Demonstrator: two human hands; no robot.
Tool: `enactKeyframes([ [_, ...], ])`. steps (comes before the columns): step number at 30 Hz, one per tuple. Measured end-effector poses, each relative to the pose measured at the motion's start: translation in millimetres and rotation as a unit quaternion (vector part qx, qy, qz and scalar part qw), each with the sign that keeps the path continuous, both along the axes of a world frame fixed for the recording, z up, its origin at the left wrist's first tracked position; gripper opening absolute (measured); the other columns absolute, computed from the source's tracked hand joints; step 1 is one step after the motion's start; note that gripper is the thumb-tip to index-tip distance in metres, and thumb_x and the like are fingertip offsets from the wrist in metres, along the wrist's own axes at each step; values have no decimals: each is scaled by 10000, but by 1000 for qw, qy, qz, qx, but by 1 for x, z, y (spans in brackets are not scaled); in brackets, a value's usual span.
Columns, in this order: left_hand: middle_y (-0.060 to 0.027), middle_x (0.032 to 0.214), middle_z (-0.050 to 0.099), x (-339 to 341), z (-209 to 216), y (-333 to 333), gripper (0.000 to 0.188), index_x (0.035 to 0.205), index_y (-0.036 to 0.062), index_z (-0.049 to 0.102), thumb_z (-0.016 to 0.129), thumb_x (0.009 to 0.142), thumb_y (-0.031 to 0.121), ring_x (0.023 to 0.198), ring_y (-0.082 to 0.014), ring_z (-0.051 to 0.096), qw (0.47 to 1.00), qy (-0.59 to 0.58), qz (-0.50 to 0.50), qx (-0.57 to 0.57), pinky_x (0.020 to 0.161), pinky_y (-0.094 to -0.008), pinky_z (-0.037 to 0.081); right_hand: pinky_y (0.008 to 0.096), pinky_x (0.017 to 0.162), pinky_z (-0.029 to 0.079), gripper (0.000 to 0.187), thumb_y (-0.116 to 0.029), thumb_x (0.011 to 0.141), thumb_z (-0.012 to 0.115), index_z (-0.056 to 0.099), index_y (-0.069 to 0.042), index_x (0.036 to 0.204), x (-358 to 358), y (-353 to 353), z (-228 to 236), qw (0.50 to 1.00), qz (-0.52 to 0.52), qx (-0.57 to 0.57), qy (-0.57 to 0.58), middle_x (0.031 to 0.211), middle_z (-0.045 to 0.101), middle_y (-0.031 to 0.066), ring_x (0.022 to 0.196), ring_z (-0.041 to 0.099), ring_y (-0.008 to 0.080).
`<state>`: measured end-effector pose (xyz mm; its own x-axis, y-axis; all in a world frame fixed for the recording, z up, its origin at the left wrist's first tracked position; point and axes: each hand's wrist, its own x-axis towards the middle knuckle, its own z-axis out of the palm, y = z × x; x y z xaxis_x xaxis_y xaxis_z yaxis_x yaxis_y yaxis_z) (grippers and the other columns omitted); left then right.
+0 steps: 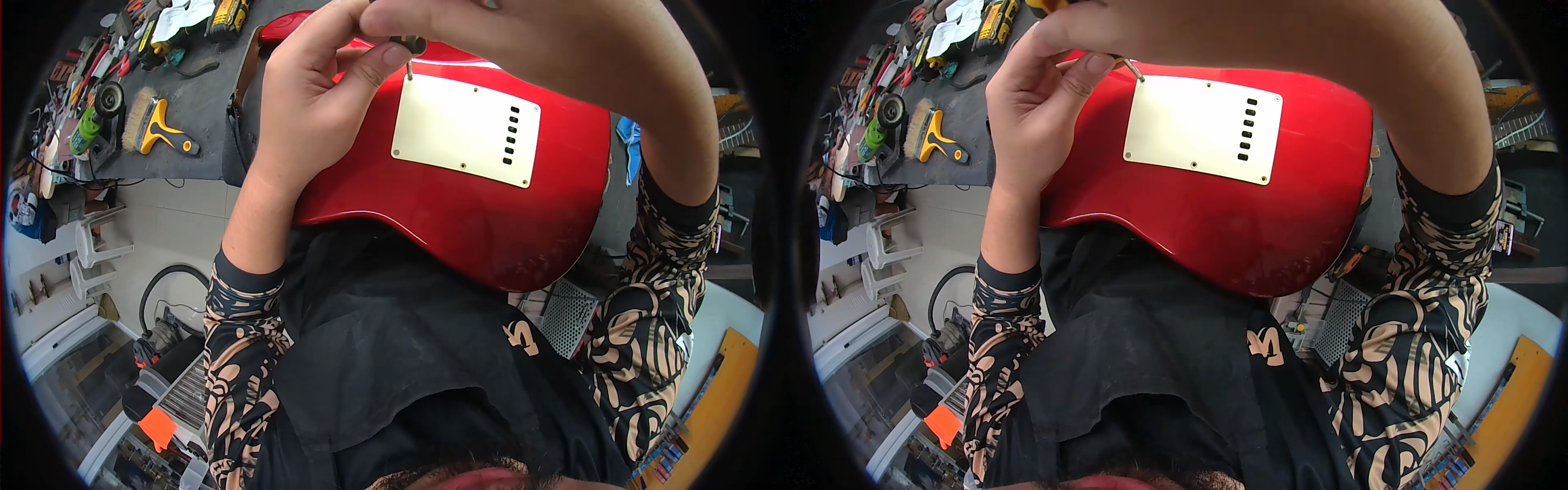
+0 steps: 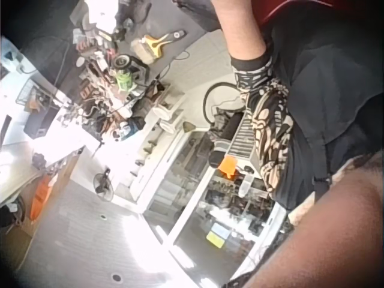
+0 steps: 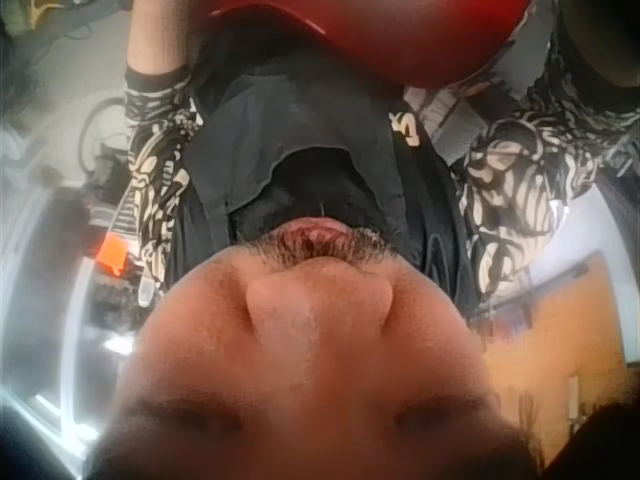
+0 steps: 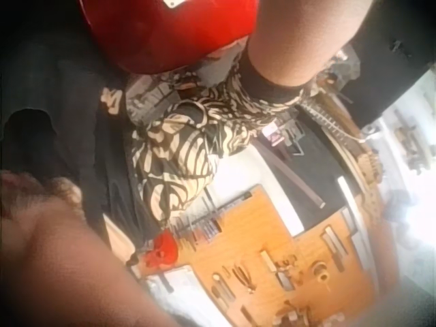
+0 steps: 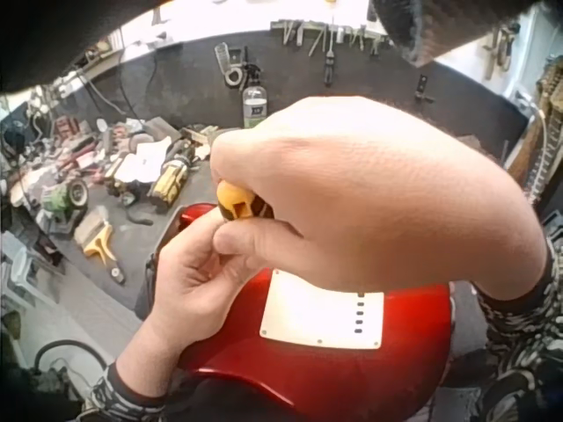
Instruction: The person sands a small wooden piece, then places a white pickguard onto a red electric guitar body. They secure the pickguard using a screwdriver and screws, then flip the guitar to attach a bridge pickup with a cordless drill. The workspace is cluttered with tools and guitar parts.
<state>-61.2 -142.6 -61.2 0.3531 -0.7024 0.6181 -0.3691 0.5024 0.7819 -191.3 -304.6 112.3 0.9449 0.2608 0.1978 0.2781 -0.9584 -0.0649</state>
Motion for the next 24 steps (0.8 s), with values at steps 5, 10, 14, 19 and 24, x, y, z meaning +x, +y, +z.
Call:
enactKeyframes([
  [5, -142, 1227, 734, -6, 1, 0, 269, 1327, -90, 637, 641, 1062, -40, 1156, -232, 724, 999, 32, -15, 12, 1032, -375, 599, 398, 631, 551, 349, -332, 1016, 687, 655, 12, 970, 10, 27, 12, 996, -67, -48, 40, 688, 662, 150, 612, 672, 303],
  [10, -155, 1181, 753, 0, -3, -1, 280, 1349, -76, 610, 630, 1090, 28, 1099, -248, 750, 998, 9, 17, 55, 1006, -366, 619, 393, 638, 550, 400, -387, 1038, 694, 654, 7, 984, 12, 32, 17, 982, -178, -7, 67, 708, 668, 149, 627, 673, 293],
  [14, -135, 1094, 739, 3, 31, 12, 270, 1325, -15, 618, 620, 1119, 160, 1012, -226, 750, 985, 107, 86, -107, 882, -352, 648, 401, 789, 572, 239, -257, 1049, 656, 684, -22, 1078, -2, -23, -45, 976, -143, 143, 82, 957, 713, 173, 870, 698, 320],
  [19, -136, 1128, 743, 56, 27, 44, 296, 1345, -12, 622, 569, 1140, 196, 1066, -248, 742, 946, 288, 13, -149, 913, -352, 651, 415, 942, 541, 341, -55, 881, 721, 756, -86, 1218, -31, -30, -112, 999, 14, -25, -18, 1152, 672, 92, 1099, 661, 283],
  [24, -109, 1138, 724, 74, 4, 59, 384, 1358, 8, 638, 527, 1166, 321, 1050, -237, 720, 927, 347, 72, -123, 843, -310, 629, 416, 895, 534, 452, -42, 827, 730, 765, -102, 1274, -24, -16, -110, 999, 10, -37, -32, 1137, 634, 82, 1017, 628, 292],
])
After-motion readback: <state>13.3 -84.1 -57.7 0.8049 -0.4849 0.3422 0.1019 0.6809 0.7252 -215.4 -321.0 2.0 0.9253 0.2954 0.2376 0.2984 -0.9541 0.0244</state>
